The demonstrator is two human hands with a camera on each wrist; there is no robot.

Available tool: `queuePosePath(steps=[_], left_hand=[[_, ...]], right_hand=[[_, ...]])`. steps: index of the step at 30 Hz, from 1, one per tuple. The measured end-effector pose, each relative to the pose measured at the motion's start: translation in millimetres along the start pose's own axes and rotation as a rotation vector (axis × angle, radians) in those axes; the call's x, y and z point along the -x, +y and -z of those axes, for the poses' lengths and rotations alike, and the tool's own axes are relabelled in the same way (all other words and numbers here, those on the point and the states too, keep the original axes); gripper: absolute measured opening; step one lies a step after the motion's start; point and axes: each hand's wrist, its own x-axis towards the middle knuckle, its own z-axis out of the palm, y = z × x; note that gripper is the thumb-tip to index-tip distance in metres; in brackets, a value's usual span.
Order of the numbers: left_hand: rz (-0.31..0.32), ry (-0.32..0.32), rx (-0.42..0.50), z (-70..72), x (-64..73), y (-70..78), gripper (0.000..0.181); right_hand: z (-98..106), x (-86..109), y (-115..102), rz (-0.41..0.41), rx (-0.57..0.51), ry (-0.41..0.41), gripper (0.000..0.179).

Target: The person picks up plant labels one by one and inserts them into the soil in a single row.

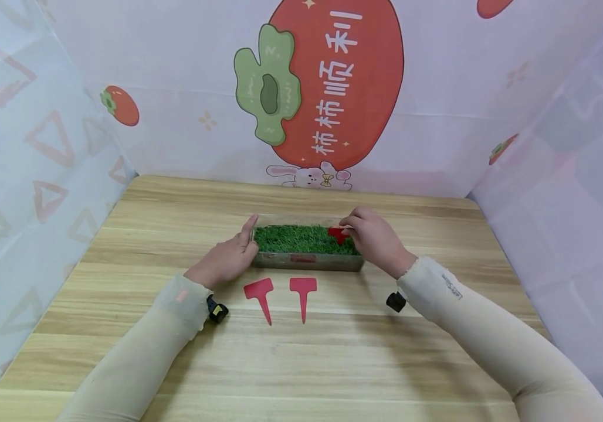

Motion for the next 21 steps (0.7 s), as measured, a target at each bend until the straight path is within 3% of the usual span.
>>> queuePosePath(steps=[6, 9, 14, 21], left_hand=[[-0.007, 0.003, -0.002, 0.9, -0.1, 0.2, 0.065], [-0.008, 0.004, -0.008, 1.8, -0.1, 0.7, 0.065], [-0.003, 0.005, -0.007, 2.0, 0.0, 0.8, 0.065], [0.001, -0.005, 0.003, 0.2, 0.3, 0.4, 0.064]], right_hand=[[5, 7.6, -15, 0.049, -0.048, 0.109, 0.013], [3, 17.0, -36, 0.105, -0.085, 0.096, 0.014], [-14, 35.4, -71, 0.185, -0.092, -0.064, 0.021], [-41, 48.0, -92, 0.130, -0.010, -0.347, 0.058]])
